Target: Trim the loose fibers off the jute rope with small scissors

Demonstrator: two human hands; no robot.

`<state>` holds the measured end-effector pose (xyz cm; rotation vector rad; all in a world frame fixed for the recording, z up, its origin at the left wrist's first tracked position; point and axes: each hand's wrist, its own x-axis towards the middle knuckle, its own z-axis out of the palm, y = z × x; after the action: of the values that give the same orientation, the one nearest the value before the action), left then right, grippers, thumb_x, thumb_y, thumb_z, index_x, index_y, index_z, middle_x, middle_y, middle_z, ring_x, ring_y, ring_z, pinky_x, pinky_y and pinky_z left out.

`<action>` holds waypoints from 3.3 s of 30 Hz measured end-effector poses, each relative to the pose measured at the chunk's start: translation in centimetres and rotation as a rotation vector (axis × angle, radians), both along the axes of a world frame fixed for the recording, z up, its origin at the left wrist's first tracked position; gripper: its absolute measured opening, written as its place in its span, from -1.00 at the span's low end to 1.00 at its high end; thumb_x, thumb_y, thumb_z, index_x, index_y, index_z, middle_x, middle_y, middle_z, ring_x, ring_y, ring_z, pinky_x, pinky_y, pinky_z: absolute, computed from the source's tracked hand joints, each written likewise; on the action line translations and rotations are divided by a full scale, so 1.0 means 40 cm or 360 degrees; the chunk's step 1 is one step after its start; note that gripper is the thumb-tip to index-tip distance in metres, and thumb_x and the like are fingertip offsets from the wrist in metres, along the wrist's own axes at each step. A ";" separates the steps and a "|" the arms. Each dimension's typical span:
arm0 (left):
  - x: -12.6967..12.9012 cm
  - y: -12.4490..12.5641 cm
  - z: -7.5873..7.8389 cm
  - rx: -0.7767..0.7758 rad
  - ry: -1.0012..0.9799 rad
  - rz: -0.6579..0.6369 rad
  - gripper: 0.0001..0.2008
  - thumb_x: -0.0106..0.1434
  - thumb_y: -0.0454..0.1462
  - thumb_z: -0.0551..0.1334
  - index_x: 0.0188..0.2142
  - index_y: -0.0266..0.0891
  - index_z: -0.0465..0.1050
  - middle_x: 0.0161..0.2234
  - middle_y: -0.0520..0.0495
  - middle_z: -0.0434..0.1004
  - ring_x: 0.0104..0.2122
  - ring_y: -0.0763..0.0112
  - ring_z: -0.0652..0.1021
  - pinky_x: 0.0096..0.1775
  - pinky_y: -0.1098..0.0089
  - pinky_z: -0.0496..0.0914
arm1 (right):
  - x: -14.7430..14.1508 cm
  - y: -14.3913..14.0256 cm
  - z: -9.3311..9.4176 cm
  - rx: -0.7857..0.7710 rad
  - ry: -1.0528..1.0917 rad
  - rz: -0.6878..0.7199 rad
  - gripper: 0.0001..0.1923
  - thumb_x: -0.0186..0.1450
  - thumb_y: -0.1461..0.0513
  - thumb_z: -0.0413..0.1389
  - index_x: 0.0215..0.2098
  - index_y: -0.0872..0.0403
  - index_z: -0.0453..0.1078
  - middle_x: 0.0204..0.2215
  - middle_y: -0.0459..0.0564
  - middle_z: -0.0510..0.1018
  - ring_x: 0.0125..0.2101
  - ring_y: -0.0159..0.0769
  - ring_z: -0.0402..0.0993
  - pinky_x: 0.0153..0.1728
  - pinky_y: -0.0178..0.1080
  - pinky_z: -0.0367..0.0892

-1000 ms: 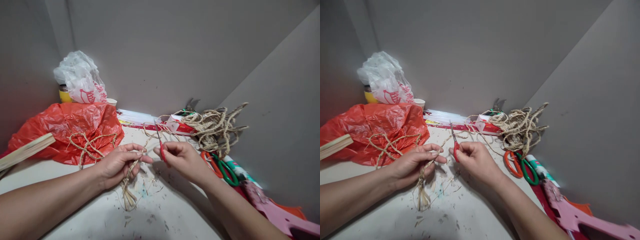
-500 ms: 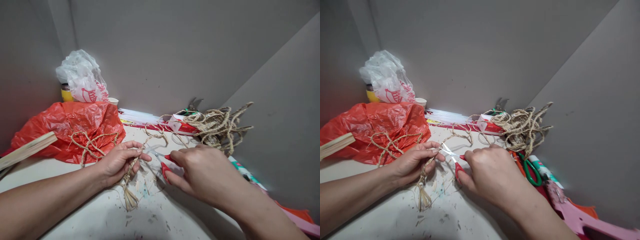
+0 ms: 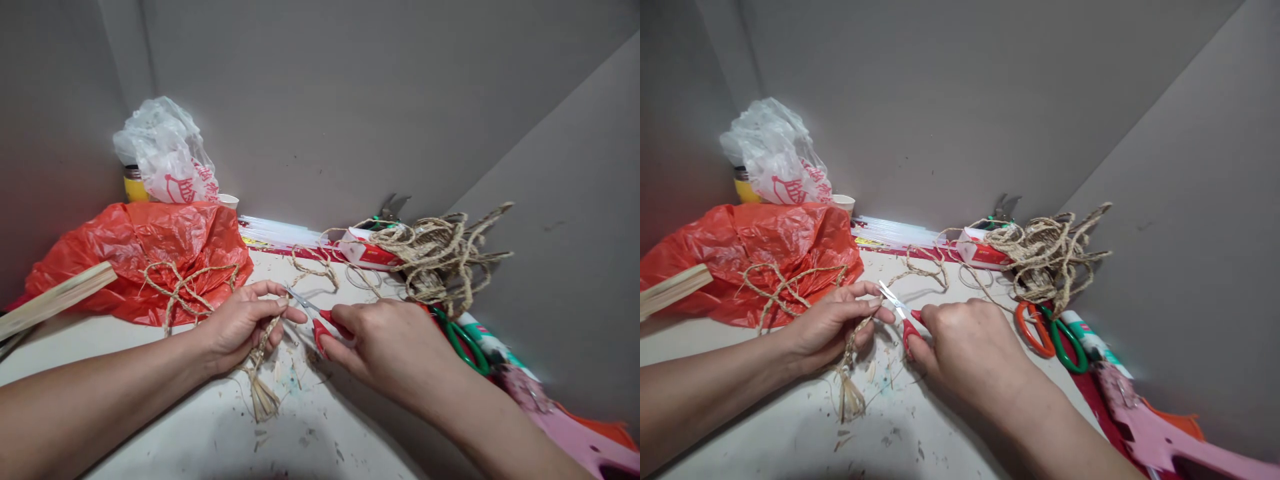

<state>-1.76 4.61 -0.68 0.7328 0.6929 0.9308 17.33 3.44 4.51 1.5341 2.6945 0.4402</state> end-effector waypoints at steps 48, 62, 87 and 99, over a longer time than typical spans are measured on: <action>0.021 -0.047 0.017 0.0443 0.0555 0.0055 -0.80 0.12 -0.23 0.25 -0.28 -0.23 0.28 -0.45 -0.02 0.54 -0.69 0.64 0.36 -0.61 0.57 0.24 | -0.050 0.031 -0.079 -0.1454 0.2746 -0.0404 -0.66 0.00 0.03 0.27 -0.57 0.15 0.40 -0.82 -0.22 0.22 -0.74 -0.56 0.00 -0.67 -0.40 -0.10; 0.020 -0.037 0.019 0.0253 0.0395 -0.0117 -0.81 0.16 -0.19 0.24 -0.37 -0.30 0.36 -0.48 -0.05 0.52 -0.69 0.65 0.32 -0.62 0.54 0.20 | -0.029 0.056 -0.081 -0.1270 0.3060 -0.0111 -0.79 0.03 0.13 0.28 -0.49 0.13 0.49 -0.74 -0.21 0.28 -0.72 -0.60 0.07 -0.66 -0.41 -0.07; 0.026 -0.044 0.019 0.0106 0.0447 -0.0044 -0.71 0.10 -0.08 0.27 -0.31 -0.25 0.50 -0.80 0.22 -0.01 -0.76 0.65 0.00 -0.67 0.49 -0.14 | -0.030 0.047 -0.106 -0.1245 0.2831 0.0033 -0.80 0.10 0.12 0.24 -0.50 0.11 0.49 -0.72 -0.18 0.34 -0.73 -0.55 0.12 -0.70 -0.39 -0.01; 0.030 -0.045 0.010 0.0145 0.0537 -0.0017 -0.73 0.11 -0.06 0.25 -0.36 -0.23 0.48 -0.79 0.21 -0.05 -0.76 0.63 -0.02 -0.68 0.44 -0.18 | -0.038 0.032 -0.112 -0.1046 0.2739 -0.0010 -0.83 0.08 0.13 0.25 -0.45 0.07 0.54 -0.68 -0.15 0.39 -0.70 -0.52 0.13 -0.69 -0.37 0.04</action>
<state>-0.57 2.82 -0.27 0.9863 0.9456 0.8410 15.82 4.71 0.02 1.9376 2.7142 -2.5254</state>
